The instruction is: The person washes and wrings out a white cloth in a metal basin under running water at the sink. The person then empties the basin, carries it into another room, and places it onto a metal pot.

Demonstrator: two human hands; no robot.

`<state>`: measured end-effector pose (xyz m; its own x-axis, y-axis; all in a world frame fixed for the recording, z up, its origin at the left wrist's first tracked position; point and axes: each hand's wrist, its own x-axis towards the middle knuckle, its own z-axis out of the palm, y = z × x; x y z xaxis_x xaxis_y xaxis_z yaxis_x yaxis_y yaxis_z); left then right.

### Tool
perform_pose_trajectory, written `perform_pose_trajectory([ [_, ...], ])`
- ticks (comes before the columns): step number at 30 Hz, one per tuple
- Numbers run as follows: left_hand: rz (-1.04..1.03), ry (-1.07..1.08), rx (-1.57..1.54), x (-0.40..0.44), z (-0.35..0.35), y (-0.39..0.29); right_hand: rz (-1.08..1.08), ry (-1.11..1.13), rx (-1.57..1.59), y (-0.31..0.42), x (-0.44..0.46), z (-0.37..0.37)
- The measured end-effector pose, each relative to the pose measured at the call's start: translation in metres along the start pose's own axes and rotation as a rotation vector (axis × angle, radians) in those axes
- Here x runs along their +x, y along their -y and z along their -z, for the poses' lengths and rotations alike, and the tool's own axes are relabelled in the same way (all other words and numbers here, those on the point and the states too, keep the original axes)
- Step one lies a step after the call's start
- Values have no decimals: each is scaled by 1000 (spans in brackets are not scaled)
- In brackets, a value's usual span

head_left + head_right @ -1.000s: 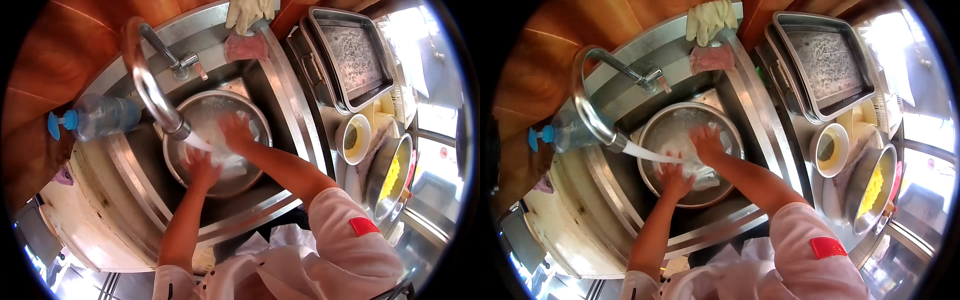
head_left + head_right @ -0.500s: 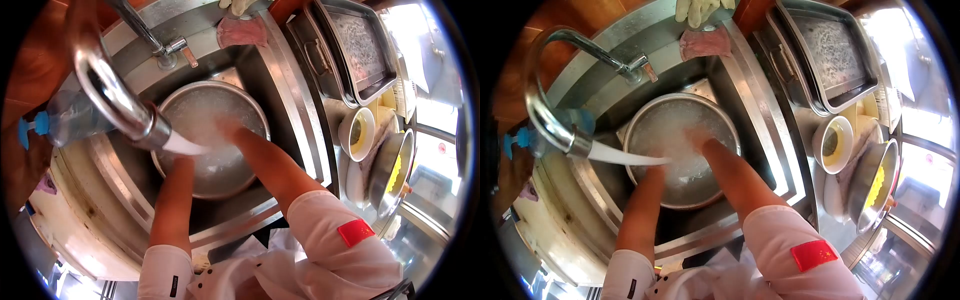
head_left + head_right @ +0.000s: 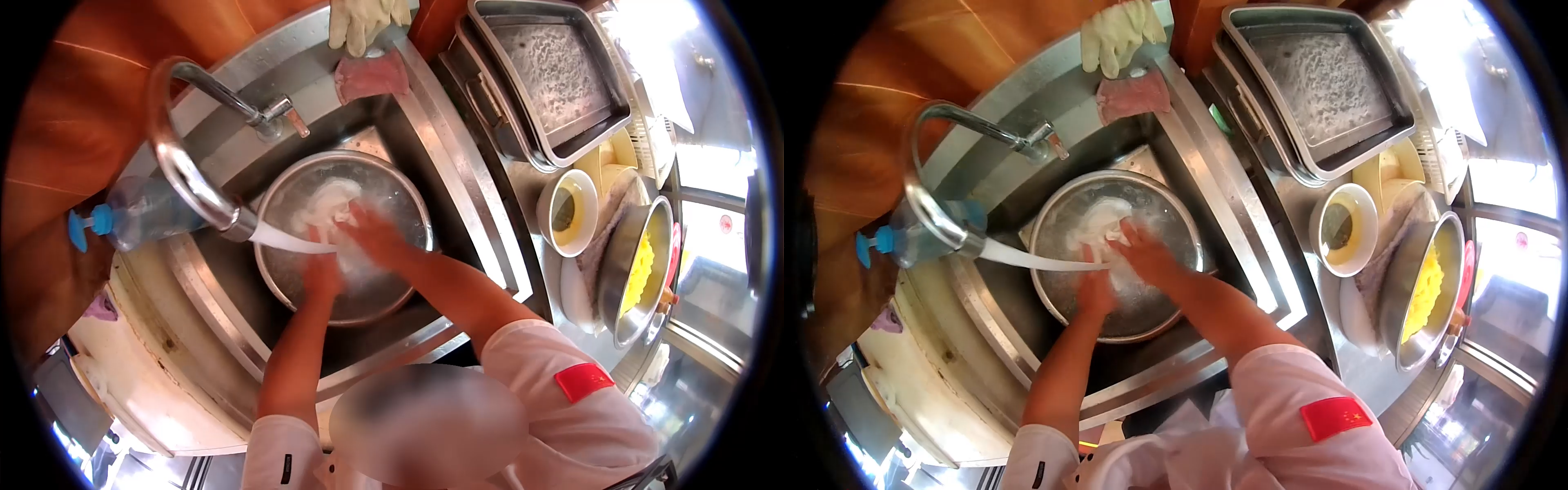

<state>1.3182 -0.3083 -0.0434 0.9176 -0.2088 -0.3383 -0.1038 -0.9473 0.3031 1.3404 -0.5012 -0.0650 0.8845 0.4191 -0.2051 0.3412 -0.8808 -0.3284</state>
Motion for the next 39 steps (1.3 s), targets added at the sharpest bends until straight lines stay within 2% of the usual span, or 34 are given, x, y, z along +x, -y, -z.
perform_pose_trajectory([
  [1, 8, -129, -279, 9, -34, 19, -5, 7, 3, 3, 8, -1],
  [3, -1, -119, -230, 28, -78, 45, -458, 110, 721, 4, 29, 4],
  [4, 5, -73, -175, 39, -92, 56, -463, 116, 723, -5, 35, -3],
  [6, 5, 44, -96, 63, -99, 70, -180, 230, 354, -26, 42, -25],
  [8, -2, 187, -32, 84, -76, 75, -208, 307, 436, -41, 57, -53],
  [10, -13, 339, 17, 100, -44, 74, -224, 378, 521, -33, 84, -49],
  [11, -22, 412, 23, 105, -21, 68, -134, 594, 274, -26, 106, -29],
  [13, -31, 510, 25, 102, 28, 43, -55, 786, 13, -24, 117, 7],
  [15, -46, 410, 56, 68, 72, 9, -214, 523, 359, -16, 89, 27],
  [16, -51, 331, 92, 51, 93, -6, -212, 513, 356, -8, 67, 49],
  [18, -72, 208, 214, 23, 122, -30, -184, 137, 154, 14, 25, 99],
  [20, -93, 91, 329, 22, 114, -32, -119, 85, 129, 14, 31, 107],
  [22, -173, -23, 101, 42, 71, -18, -59, 44, 108, 9, 41, 91],
  [23, -87, 118, 3, 52, 66, -18, -52, 59, 122, 5, 55, 69],
  [25, -74, 187, 3, 75, 10, 12, -64, 28, 197, 6, 61, 54],
  [27, -131, 89, -4, 95, -69, 59, -64, 73, 225, -4, 71, 21],
  [29, -158, 16, -35, 104, -117, 92, -58, 116, 258, -16, 87, -30],
  [30, -134, 123, 33, 109, -93, 78, -293, 128, 827, -23, 97, -63],
  [32, -91, 326, 173, 119, -49, 54, -534, 122, 1397, -33, 117, -119],
  [33, -81, 368, 212, 121, -43, 54, -439, 233, 984, -34, 130, -137],
  [35, -64, 480, 231, 130, -15, 46, -331, 308, 558, -35, 138, -117],
  [37, -53, 581, 76, 126, 52, 13, -359, 310, 459, -26, 112, -40],
  [38, -54, 519, 33, 112, 73, -4, -355, 312, 464, -24, 98, -3],
  [39, -65, 443, -3, 98, 89, -13, -202, 331, 551, -25, 85, 36],
])
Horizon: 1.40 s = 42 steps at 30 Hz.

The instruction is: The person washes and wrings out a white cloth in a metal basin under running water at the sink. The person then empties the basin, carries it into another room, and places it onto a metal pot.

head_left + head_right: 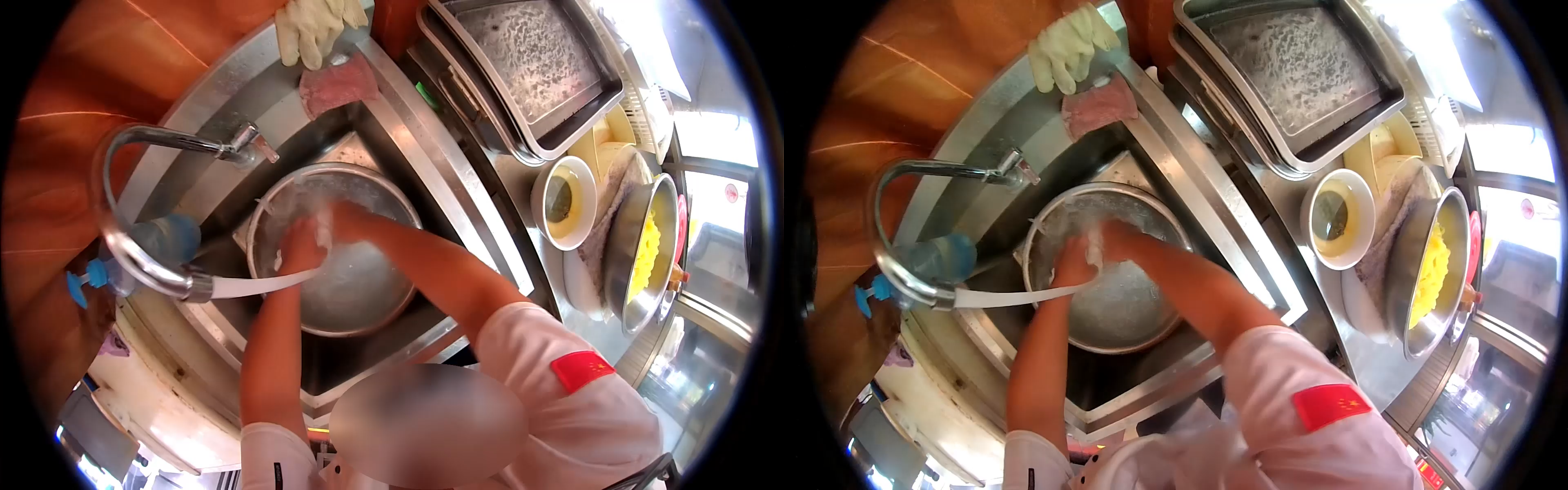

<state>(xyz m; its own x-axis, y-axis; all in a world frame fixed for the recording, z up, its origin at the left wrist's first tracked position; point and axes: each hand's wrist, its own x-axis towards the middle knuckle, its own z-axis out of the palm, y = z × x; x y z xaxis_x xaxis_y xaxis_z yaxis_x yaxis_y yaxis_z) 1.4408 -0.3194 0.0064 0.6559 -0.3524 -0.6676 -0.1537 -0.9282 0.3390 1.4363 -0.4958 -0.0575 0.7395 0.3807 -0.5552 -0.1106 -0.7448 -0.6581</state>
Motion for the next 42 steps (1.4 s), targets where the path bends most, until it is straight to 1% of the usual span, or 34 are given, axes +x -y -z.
perform_pose_trajectory([
  [1, -45, -127, 57, -17, -7, 3, 155, 65, 50, 3, -18, 21],
  [2, -82, -256, 119, -33, -13, 6, 126, -172, 159, -1, -36, 21],
  [3, -169, -500, 239, -54, -22, 10, 97, -410, 271, -3, -52, 15],
  [4, -166, -505, 249, -75, -29, 9, 107, -414, 277, -2, -60, 14],
  [6, 149, -481, -40, -109, -46, -4, -90, -605, 453, -1, -68, 10],
  [7, 151, -487, -34, -115, -62, -7, -82, -608, 457, -3, -62, -5],
  [8, 377, -414, -549, -118, -84, -7, -238, -654, 287, -8, -50, -32],
  [9, 475, -356, -813, -120, -88, -9, -393, -694, 111, -16, -36, -55],
  [10, 596, -320, -1064, -122, -91, -11, -392, -692, 114, -27, -23, -74],
  [11, 636, -134, -1612, -124, -80, -17, -302, -557, 31, -37, -12, -93],
  [12, 629, 86, -2158, -118, -71, -20, -207, -430, -58, -27, -10, -85],
  [13, 622, 82, -2163, -108, -64, -20, -121, -494, 62, -14, -16, -85],
  [14, 412, 152, -2272, -101, -62, -20, -38, -551, 183, 27, -45, -71],
  [15, 197, 236, -2367, -93, -60, -20, -57, -622, 300, 70, -74, -58],
  [16, 72, 262, -2415, -85, -58, -18, -77, -694, 418, 106, -100, -50],
  [18, -36, 253, -2462, -77, -59, -11, -83, -510, 470, 138, -131, -52],
  [20, -4, 204, -2475, -86, -58, -9, 35, -514, 428, 172, -160, -48],
  [21, 19, 176, -2475, -93, -58, -7, 32, -519, 434, 180, -164, -49],
  [23, 60, 123, -2462, -106, -57, -7, 263, -562, 517, 193, -163, -53],
  [24, 72, 107, -2453, -110, -59, -7, 291, -643, 383, 195, -158, -59],
  [25, 77, 94, -2443, -113, -62, -6, 289, -641, 394, 193, -151, -63],
  [27, 77, 71, -2395, -108, -73, -2, 168, -756, 281, 183, -129, -62],
  [28, 75, 57, -2344, -103, -81, -1, 168, -753, 287, 175, -115, -60],
  [30, 119, 26, -2232, -99, -97, -1, -124, -670, 449, 159, -92, -65],
  [31, 153, 7, -2183, -99, -102, -1, -119, -679, 435, 148, -84, -66],
  [33, 265, -22, -2066, -114, -105, 2, -246, -769, 476, 129, -76, -76],
  [35, 394, -32, -1878, -129, -102, 11, -447, -486, 373, 91, -64, -67],
  [36, 398, -30, -1879, -142, -91, 12, -510, -279, 399, 66, -54, -50],
  [37, 445, -3, -1748, -158, -74, 8, -571, -72, 422, 42, -48, -38],
  [38, 483, 21, -1621, -167, -61, 4, -536, -258, 280, 7, -38, -49],
  [39, 484, 23, -1629, -171, -56, 1, -495, -437, 136, -21, -27, -66],
  [40, 570, -37, -1660, -173, -55, -3, -497, -432, 131, -28, -23, -78],
  [41, 662, -96, -1685, -175, -54, -6, -419, -573, -159, -32, -24, -91],
  [42, 668, -91, -1690, -173, -52, -9, -369, -634, -304, -33, -22, -106],
])
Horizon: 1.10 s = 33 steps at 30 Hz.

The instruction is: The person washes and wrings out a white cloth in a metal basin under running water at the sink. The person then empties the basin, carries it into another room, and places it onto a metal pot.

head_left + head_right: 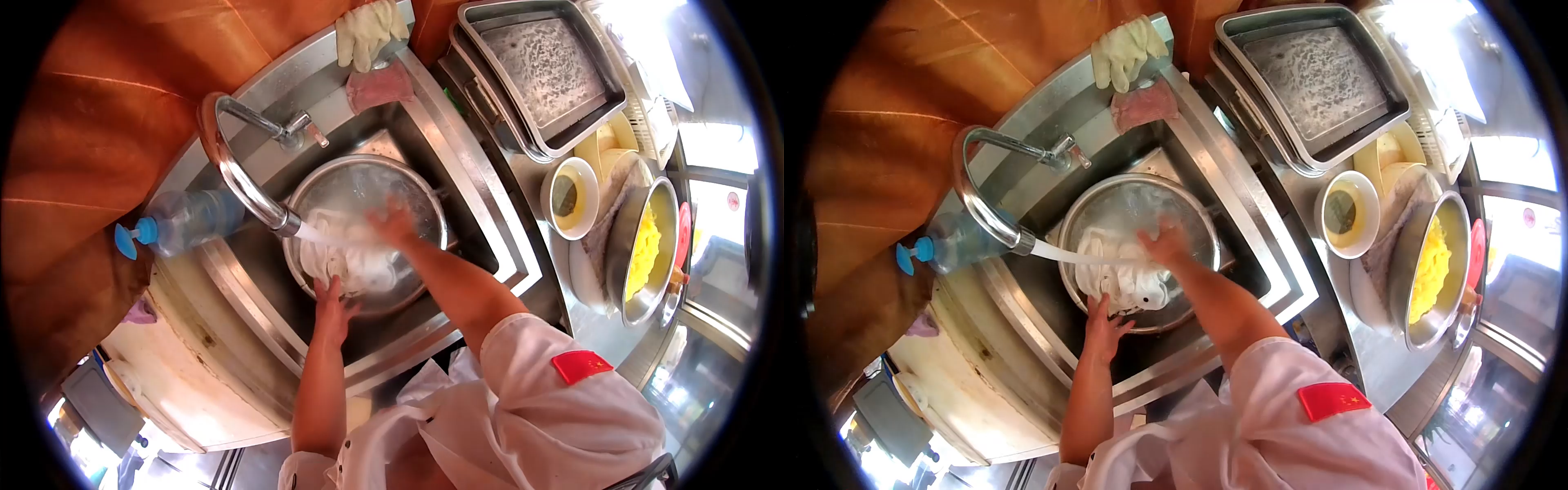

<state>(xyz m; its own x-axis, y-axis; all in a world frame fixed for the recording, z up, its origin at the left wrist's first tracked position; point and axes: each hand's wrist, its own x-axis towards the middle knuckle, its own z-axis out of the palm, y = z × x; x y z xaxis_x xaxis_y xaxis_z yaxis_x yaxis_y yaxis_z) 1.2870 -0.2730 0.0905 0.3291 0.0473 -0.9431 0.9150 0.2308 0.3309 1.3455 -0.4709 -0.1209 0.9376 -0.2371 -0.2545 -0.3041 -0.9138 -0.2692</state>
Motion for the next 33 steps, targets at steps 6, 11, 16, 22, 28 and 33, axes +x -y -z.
perform_pose_trajectory([
  [6, 93, 500, -471, 44, -19, -26, -56, 408, 614, 106, -53, 101],
  [11, 8, 660, -528, 72, -3, -32, 381, 261, 658, 137, -115, 191],
  [16, -13, 684, -529, 63, 4, -27, 615, 19, 737, 144, -132, 181],
  [22, -386, 727, -455, 121, 2, 30, -34, 1, 803, 122, -84, 135],
  [28, -862, 125, 839, 29, -9, -18, -359, 541, 857, 4, -20, 21],
  [33, -1259, 192, 1420, -5, -7, -35, -444, 256, 580, 14, 3, 121],
])
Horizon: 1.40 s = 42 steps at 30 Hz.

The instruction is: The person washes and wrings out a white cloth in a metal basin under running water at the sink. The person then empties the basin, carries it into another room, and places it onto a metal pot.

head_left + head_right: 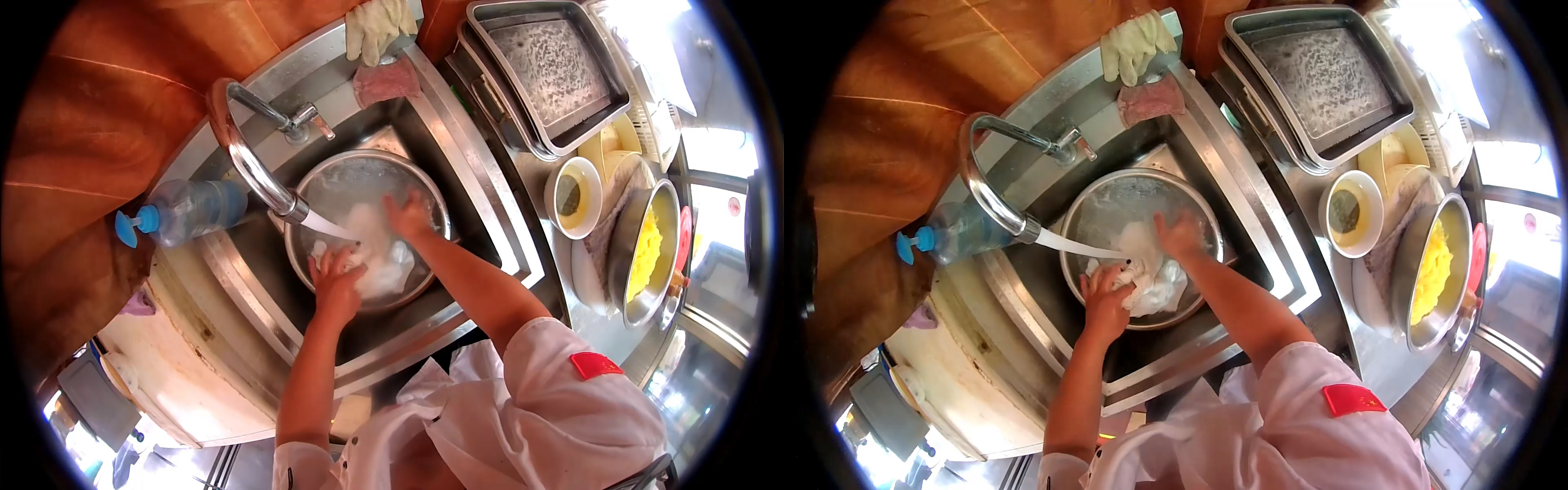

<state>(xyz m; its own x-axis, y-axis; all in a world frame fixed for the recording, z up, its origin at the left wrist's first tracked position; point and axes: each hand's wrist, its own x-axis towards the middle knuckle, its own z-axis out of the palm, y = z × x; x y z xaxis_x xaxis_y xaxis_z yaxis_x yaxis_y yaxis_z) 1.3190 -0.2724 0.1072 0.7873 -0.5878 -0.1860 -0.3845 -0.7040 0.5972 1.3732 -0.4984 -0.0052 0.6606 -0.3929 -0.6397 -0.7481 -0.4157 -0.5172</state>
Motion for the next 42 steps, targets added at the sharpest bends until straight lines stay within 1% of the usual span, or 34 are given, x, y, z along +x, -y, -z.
perform_pose_trajectory([
  [1, 81, -109, 107, -1, 5, -13, 162, -128, 24, 3, 1, 3],
  [2, 162, -215, 216, -3, 5, -22, 156, -129, 24, -2, 5, -7],
  [3, 160, -206, 215, -9, -9, -18, 347, -212, -222, -12, 13, -29],
  [4, 386, -257, -55, -17, -32, -10, 538, -290, -470, -19, 18, -47],
  [5, 611, -306, -326, -17, -37, -10, 533, -287, -467, -20, 18, -56],
  [6, 613, -300, -323, -18, -39, -9, 500, 64, -584, -22, 16, -65],
  [7, 874, -179, -970, -19, -40, -7, 454, 418, -689, -25, 11, -72],
  [8, 1094, -25, -1628, -13, -38, -7, 601, 323, -579, -34, 3, -82],
  [9, 1180, -3, -1860, -6, -50, 9, 421, 228, -245, -25, -19, -83],
  [10, 1179, 0, -1861, 0, -52, 15, 235, 129, 85, -9, -46, -81],
  [12, 919, -38, -2297, 13, -58, 24, 299, 190, -139, 13, -82, -86],
  [13, 501, 84, -2511, -6, -111, 78, 442, 22, 97, 34, -123, -79],
  [15, 549, 6, -2510, 0, -101, 65, 654, 193, 261, 69, -185, -52],
  [16, 604, -79, -2502, 3, -88, 53, 618, 324, 144, 83, -204, -36],
  [19, 741, -295, -2456, 13, -63, 31, 649, 296, 222, 88, -208, -42],
  [20, 774, -338, -2440, 13, -62, 30, 683, 174, 288, 88, -199, -47],
  [23, 642, -254, -2393, 15, -78, 38, 857, -76, 308, 82, -153, -48],
  [25, 574, -209, -2366, 16, -82, 39, 622, -38, 110, 63, -110, -62],
  [26, 551, -194, -2357, 16, -83, 38, 504, -79, 171, 58, -93, -55],
  [27, 745, -255, -2152, 17, -80, 32, 385, -120, 230, 51, -76, -45],
  [28, 924, -314, -1936, 16, -75, 25, 260, -56, 163, 41, -58, -37],
  [30, 878, -324, -1956, 8, -40, -1, 364, 166, -247, -45, 24, -81],
  [31, 766, -191, -1429, 3, -30, -5, 369, 325, -469, -80, 54, -100],
  [32, 629, -65, -906, 2, -18, -9, 370, 325, -472, -76, 51, -83],
  [33, 618, 61, -680, 5, 0, -17, 325, 247, -423, -62, 39, -57],
  [34, 619, 59, -684, 3, -1, -17, 280, 167, -373, -49, 30, -40],
  [35, 548, 120, -387, -1, -1, -17, 280, 168, -376, -41, 25, -38],
  [36, 472, 178, -92, -4, -2, -16, 283, -79, -143, -33, 20, -43],
  [37, 476, 177, -96, -3, -10, -14, 281, -324, 92, -26, 15, -46],
  [38, 492, 25, -28, -2, -25, -10, 279, -320, 86, -12, 2, -41],
  [39, 507, -126, 41, 1, -39, -4, 433, -210, -150, 8, -15, -31],
  [40, 510, -127, 35, 8, -49, 4, 585, -96, -387, 18, -23, -28],
  [41, 453, -131, 75, 19, -58, 12, 587, -93, -396, 17, -22, -33],
  [42, 397, -134, 115, 27, -69, 22, 681, 56, -315, 11, -17, -42],
])
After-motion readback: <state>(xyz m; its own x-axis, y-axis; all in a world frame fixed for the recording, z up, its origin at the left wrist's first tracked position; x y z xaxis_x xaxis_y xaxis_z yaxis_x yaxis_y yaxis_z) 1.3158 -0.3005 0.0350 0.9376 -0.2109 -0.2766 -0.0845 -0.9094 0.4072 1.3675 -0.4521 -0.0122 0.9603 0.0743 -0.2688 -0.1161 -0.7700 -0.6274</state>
